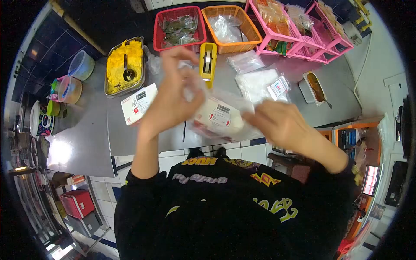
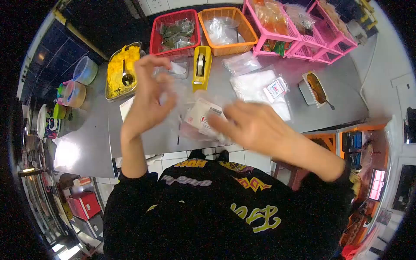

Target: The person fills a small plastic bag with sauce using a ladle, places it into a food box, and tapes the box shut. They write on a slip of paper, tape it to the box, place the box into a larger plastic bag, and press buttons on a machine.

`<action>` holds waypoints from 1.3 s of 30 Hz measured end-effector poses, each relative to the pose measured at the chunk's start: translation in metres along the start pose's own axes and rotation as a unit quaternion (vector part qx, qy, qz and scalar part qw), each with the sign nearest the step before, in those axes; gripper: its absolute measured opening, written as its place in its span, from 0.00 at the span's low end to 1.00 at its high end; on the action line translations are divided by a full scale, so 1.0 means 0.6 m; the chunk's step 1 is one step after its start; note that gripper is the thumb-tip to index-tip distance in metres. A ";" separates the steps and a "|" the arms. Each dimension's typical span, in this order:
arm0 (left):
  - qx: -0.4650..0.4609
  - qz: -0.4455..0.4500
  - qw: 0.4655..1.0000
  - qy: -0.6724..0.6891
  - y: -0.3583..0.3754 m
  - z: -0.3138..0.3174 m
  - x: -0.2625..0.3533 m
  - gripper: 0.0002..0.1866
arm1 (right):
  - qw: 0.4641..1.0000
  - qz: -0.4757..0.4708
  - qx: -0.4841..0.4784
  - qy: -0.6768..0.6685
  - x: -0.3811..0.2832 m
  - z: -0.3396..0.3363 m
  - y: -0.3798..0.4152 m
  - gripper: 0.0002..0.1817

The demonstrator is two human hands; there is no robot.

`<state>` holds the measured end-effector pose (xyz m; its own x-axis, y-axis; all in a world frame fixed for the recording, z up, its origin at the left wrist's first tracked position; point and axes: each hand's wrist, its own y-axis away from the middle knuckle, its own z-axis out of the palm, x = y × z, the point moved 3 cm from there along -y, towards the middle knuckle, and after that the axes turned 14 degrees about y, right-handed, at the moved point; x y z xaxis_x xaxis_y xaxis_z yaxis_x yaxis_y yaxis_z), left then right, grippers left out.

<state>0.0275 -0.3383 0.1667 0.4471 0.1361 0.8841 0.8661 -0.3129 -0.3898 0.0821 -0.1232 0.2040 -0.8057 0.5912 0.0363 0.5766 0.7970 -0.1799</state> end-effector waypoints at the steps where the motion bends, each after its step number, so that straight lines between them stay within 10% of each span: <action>1: -0.058 0.077 0.995 -0.004 -0.002 0.023 0.004 0.31 | 0.992 0.053 0.111 -0.023 0.019 0.032 -0.015 0.19; 5: -0.034 0.159 0.986 0.036 0.019 0.070 -0.018 0.31 | 0.933 0.166 0.161 -0.276 0.042 0.101 -0.073 0.14; 7: 0.172 0.141 0.969 0.107 0.059 0.027 -0.080 0.26 | 0.941 0.157 0.101 -0.283 0.046 0.102 -0.078 0.11; 9: 0.357 -0.085 0.908 0.203 0.142 0.019 -0.186 0.18 | 0.924 0.120 0.212 -0.295 0.045 0.061 -0.076 0.10; 12: 0.295 -0.270 0.789 0.467 0.257 0.141 -0.379 0.19 | 0.898 0.096 0.251 -0.349 0.020 0.024 -0.097 0.07; 17: 0.075 -0.220 0.969 0.086 0.216 0.258 -0.403 0.23 | 0.887 0.053 0.295 -0.351 -0.011 0.028 -0.141 0.07; 24: -0.018 -0.273 0.933 -0.234 0.220 0.224 -0.458 0.28 | 0.901 0.165 0.230 -0.328 0.057 0.071 -0.088 0.14; 29: 0.177 -0.084 0.962 0.192 0.164 0.166 -0.266 0.51 | 0.939 0.205 0.129 -0.246 0.073 0.057 -0.070 0.13; 31: -0.371 -0.262 0.889 -0.057 0.133 0.202 -0.228 0.50 | 0.938 0.153 0.243 -0.192 0.045 0.092 -0.102 0.16; 32: -0.424 -0.232 0.872 -0.074 0.138 0.224 -0.226 0.49 | 0.954 0.177 0.196 -0.144 0.018 0.111 -0.122 0.17; 33: -0.328 -0.191 0.923 -0.066 0.138 0.241 -0.226 0.48 | 0.963 0.203 0.147 -0.095 -0.024 0.133 -0.143 0.18; 34: -0.213 -0.143 0.965 -0.058 0.127 0.245 -0.218 0.47 | 0.951 0.260 -0.120 -0.118 -0.067 0.195 -0.170 0.16; 39: 0.098 -0.051 0.989 -0.101 0.072 0.284 -0.209 0.43 | 0.983 0.185 0.008 -0.019 -0.227 0.314 -0.129 0.06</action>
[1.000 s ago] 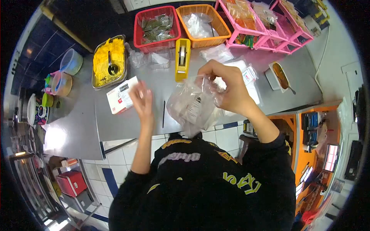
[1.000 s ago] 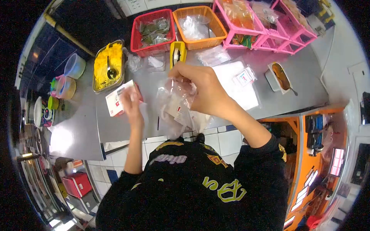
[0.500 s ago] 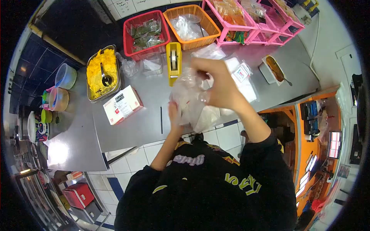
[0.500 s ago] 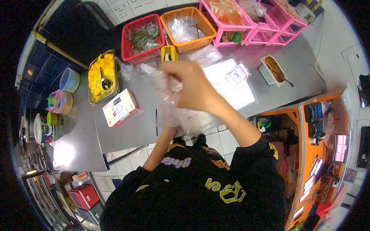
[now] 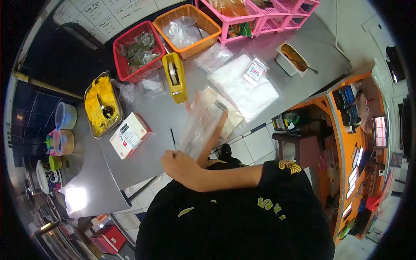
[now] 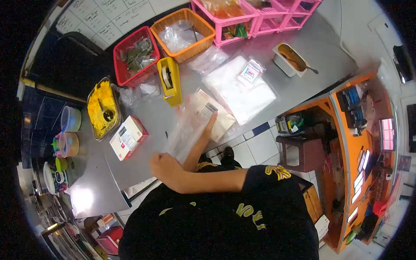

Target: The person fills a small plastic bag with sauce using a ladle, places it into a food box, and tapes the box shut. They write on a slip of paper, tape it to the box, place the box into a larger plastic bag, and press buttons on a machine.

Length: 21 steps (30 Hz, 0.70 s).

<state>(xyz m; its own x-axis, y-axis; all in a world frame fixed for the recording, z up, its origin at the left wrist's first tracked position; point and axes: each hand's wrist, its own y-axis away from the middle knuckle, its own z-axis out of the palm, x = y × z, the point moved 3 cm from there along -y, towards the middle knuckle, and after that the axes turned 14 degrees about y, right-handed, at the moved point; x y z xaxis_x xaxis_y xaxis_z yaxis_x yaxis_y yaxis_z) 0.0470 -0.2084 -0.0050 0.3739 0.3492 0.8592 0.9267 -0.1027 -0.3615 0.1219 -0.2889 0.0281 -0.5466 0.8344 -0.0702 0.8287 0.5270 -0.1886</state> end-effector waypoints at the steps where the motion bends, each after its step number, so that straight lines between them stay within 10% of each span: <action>1: 0.019 0.001 1.000 -0.003 -0.002 0.010 -0.007 0.42 | 0.999 0.035 0.012 0.029 0.011 -0.018 0.021 0.05; 5: 0.021 -0.047 0.998 -0.041 0.005 0.084 -0.108 0.27 | 0.993 0.011 -0.088 -0.078 0.096 -0.108 0.077 0.13; 7: 0.115 0.062 0.989 -0.072 0.019 0.129 -0.174 0.21 | 0.914 0.072 -0.035 -0.397 0.164 -0.131 0.118 0.26; 10: 0.259 0.214 0.931 -0.140 0.032 0.150 -0.243 0.14 | 0.942 0.209 0.186 -0.187 0.226 -0.102 0.198 0.53; 11: 0.073 -0.023 0.970 0.230 0.022 0.082 -0.176 0.09 | 0.930 0.232 0.229 -0.169 0.237 -0.044 0.232 0.56; 12: 0.085 -0.024 0.971 0.223 0.007 0.050 -0.131 0.09 | 0.915 0.256 0.272 -0.152 0.248 -0.001 0.252 0.60; 14: 0.119 -0.168 0.772 0.601 -0.013 0.015 -0.088 0.08 | 0.911 0.221 0.300 -0.179 0.260 0.025 0.239 0.59; 17: 0.128 -0.280 0.671 0.675 -0.017 -0.051 0.014 0.09 | 0.866 0.063 0.353 -0.348 0.307 0.059 0.204 0.57; 18: 0.137 -0.274 0.673 0.673 -0.015 -0.078 0.015 0.09 | 0.798 -0.065 0.366 -0.474 0.317 0.063 0.189 0.59; 19: 0.061 -0.256 0.790 0.554 -0.018 -0.117 0.013 0.09 | 0.738 0.119 0.253 -0.614 0.302 0.032 0.163 0.53; 20: -0.016 -0.232 0.880 0.415 -0.020 -0.149 0.014 0.09 | 0.737 0.109 0.250 -0.618 0.298 0.026 0.136 0.53; 21: -0.008 -0.230 0.881 0.413 -0.024 -0.176 0.027 0.09 | 0.724 0.184 0.175 -0.642 0.302 0.035 0.105 0.50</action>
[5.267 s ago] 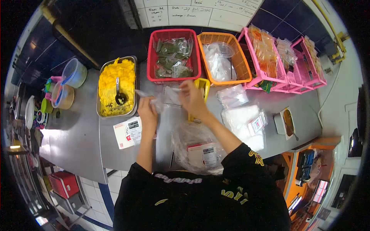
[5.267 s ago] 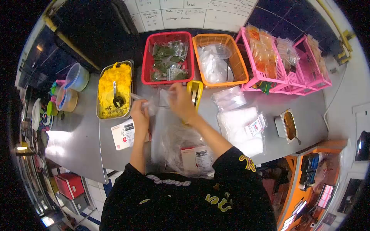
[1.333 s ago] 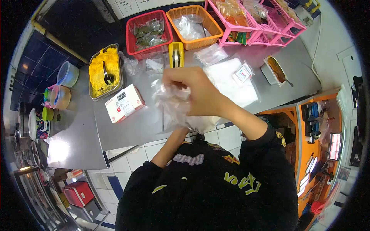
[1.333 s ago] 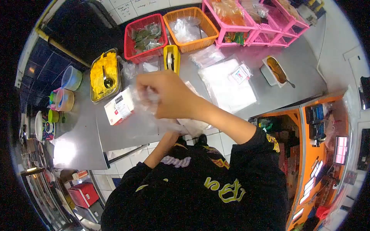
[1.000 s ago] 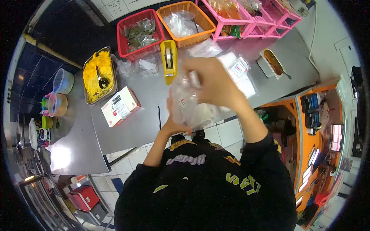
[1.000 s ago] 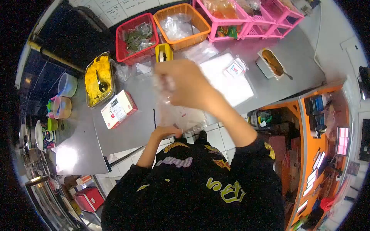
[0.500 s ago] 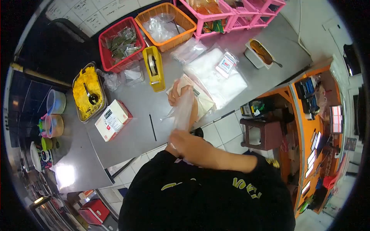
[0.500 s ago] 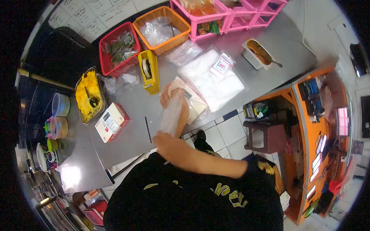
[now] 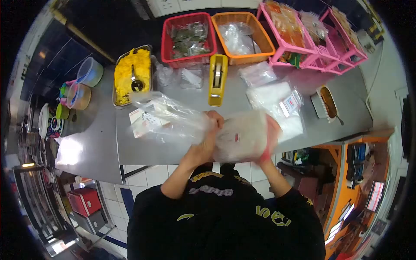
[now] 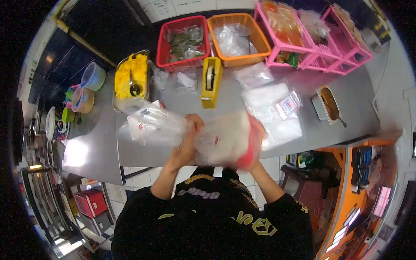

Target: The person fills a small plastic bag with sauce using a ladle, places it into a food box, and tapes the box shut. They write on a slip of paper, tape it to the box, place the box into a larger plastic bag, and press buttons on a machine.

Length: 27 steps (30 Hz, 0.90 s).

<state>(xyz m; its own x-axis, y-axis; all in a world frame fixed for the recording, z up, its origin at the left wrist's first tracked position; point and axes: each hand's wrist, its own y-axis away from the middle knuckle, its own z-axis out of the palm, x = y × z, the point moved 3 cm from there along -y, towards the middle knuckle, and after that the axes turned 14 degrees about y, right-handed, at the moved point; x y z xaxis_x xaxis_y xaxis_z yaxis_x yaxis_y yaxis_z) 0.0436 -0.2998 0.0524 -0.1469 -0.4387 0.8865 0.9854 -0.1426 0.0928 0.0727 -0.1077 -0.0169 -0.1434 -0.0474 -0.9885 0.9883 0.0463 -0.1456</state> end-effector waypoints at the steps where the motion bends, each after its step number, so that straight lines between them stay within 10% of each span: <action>1: -0.019 0.000 0.999 0.026 0.008 0.000 0.032 0.08 | 0.994 0.109 -0.008 0.003 0.006 0.015 -0.027 0.48; 2: -0.038 0.000 0.998 0.052 0.017 -0.006 0.052 0.07 | 0.925 0.307 -0.033 -0.221 0.010 0.042 -0.049 0.30; 4: -0.038 0.034 0.985 -0.166 0.049 -0.047 0.052 0.10 | 0.910 0.054 -0.310 0.269 0.016 0.089 -0.132 0.22; 6: -0.007 0.034 0.906 -0.422 0.073 -0.087 0.011 0.19 | 0.909 0.209 -0.274 0.236 0.030 0.123 -0.228 0.16; 8: 0.106 -0.019 0.944 -0.312 0.103 -0.091 -0.050 0.20 | 0.922 -0.040 -0.140 0.360 0.052 0.179 -0.336 0.10; 10: -0.015 0.191 0.597 -0.779 0.125 -0.076 -0.106 0.21 | 0.823 -0.119 -0.188 0.522 0.105 0.244 -0.418 0.11; 11: -0.008 0.190 0.596 -0.780 0.122 -0.079 -0.162 0.21 | 0.822 -0.125 -0.193 0.521 0.136 0.265 -0.437 0.11; 14: 0.054 0.250 0.879 -0.402 0.082 -0.092 -0.306 0.20 | 0.675 -0.058 -0.226 0.700 0.185 0.312 -0.470 0.10; 20: -0.135 0.187 0.744 -0.628 0.032 -0.102 -0.233 0.21 | 0.699 -0.027 -0.135 0.701 0.198 0.299 -0.472 0.12; 27: -0.078 0.077 0.771 -0.627 -0.040 -0.090 -0.195 0.22 | 0.889 -0.047 -0.108 0.443 0.106 0.256 -0.442 0.05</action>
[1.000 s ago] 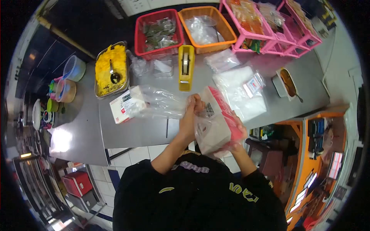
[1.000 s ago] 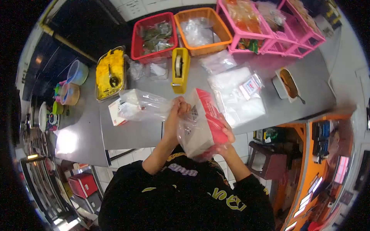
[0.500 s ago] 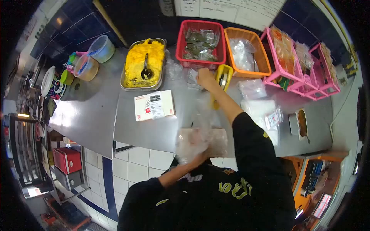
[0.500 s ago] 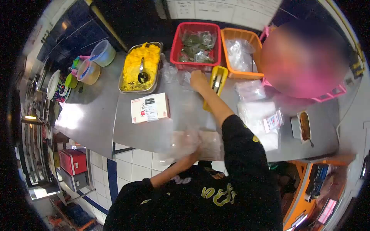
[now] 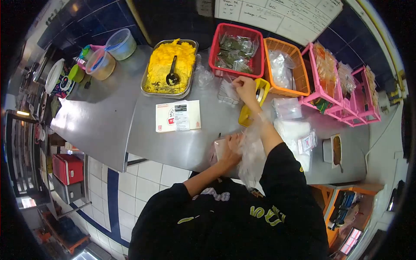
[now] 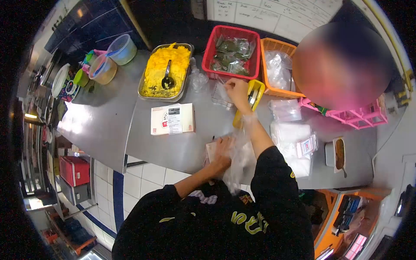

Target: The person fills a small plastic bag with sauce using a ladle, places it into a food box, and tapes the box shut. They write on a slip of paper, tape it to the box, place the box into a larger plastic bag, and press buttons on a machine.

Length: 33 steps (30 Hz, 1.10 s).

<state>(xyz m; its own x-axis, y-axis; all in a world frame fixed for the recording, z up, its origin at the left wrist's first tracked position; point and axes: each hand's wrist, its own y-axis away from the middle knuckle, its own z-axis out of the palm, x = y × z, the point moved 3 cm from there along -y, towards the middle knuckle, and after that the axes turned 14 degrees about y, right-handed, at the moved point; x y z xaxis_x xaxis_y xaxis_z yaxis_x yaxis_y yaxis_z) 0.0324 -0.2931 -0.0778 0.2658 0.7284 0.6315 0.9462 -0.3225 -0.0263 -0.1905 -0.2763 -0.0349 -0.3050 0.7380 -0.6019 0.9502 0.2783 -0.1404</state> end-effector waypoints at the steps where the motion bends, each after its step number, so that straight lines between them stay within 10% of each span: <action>1: 0.069 0.017 0.997 -0.026 -0.005 -0.015 0.006 0.20 | 0.990 0.056 -0.021 -0.130 -0.004 -0.019 0.009 0.03; 4: 0.106 0.039 0.994 -0.007 -0.013 -0.059 0.039 0.16 | 0.897 0.058 0.060 -0.435 0.000 -0.087 0.062 0.02; 12: -0.069 0.042 0.891 0.448 0.016 -0.034 0.049 0.15 | 0.840 0.186 0.122 -0.496 0.088 -0.132 0.385 0.05; 14: -0.011 -0.244 0.658 0.713 0.040 -0.058 0.071 0.17 | 0.849 0.200 0.105 -0.479 0.077 -0.113 0.422 0.04; 15: -0.013 -0.055 0.809 0.585 0.032 0.007 0.003 0.17 | 0.858 0.209 0.074 -0.463 0.071 -0.102 0.432 0.03; 16: -0.022 -0.056 0.810 0.584 0.037 -0.004 0.004 0.17 | 0.855 0.214 0.081 -0.465 0.072 -0.097 0.437 0.03; 18: 0.100 0.230 0.945 0.209 0.048 -0.067 0.059 0.15 | 0.843 0.195 0.074 -0.496 0.075 -0.090 0.439 0.03; 33: 0.269 0.131 0.927 0.227 0.075 -0.026 0.035 0.18 | 0.833 0.192 0.049 -0.517 0.087 -0.092 0.445 0.04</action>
<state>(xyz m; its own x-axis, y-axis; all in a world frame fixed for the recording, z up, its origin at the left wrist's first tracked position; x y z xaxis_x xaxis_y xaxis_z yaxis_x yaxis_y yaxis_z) 0.0774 -0.3019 -0.0535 0.5092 0.2990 0.8070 0.8481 -0.0148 -0.5296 0.0440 -0.1298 -0.0606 0.1921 -0.1767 -0.9653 0.9812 0.0540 0.1854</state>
